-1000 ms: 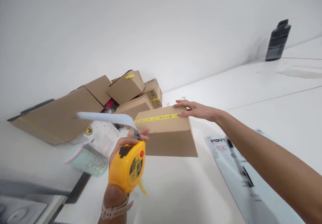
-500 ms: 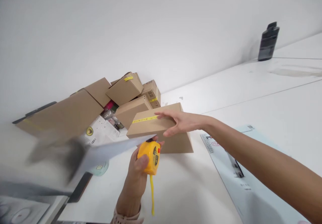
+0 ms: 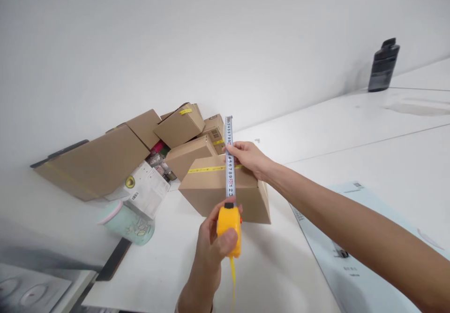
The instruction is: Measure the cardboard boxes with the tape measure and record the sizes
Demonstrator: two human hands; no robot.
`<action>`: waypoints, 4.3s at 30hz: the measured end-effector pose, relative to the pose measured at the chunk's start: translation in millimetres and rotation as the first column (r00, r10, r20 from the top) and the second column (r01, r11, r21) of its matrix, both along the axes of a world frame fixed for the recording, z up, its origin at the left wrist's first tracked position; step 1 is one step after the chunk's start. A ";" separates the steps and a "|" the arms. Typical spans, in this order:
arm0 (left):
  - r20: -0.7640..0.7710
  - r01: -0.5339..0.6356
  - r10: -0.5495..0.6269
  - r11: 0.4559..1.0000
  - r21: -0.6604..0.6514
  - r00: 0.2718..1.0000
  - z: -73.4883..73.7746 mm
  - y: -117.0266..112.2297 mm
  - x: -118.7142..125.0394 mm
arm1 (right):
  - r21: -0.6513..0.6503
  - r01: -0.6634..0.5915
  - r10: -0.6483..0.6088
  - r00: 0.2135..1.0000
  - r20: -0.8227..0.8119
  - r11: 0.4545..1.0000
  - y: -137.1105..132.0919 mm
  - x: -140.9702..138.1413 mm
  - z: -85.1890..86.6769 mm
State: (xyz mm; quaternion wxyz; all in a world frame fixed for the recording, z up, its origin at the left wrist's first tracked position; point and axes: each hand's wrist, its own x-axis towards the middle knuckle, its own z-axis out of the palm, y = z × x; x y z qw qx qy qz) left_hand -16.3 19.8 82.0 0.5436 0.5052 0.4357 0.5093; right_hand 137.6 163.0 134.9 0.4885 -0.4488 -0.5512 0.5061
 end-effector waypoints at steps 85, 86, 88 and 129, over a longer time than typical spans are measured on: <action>0.243 0.238 -0.234 0.971 0.010 0.941 -40.3 -28.0 -40.8 | 0.235 -0.228 0.165 0.951 0.260 0.945 -121.5 -3.8 -38.1; 0.225 0.232 -0.227 0.973 0.005 0.948 -39.6 -30.5 -44.9 | 0.259 -0.244 0.159 0.938 0.308 0.935 -127.6 -2.1 -42.2; 0.185 0.146 -0.150 0.989 0.038 0.971 -33.5 -32.3 -58.0 | 0.353 -0.165 0.033 0.935 0.352 0.921 -129.9 7.5 -46.7; -0.469 -0.179 0.380 0.891 0.417 0.797 25.0 94.5 -58.6 | 0.050 0.463 -0.227 0.334 0.915 0.885 -75.6 139.6 -165.8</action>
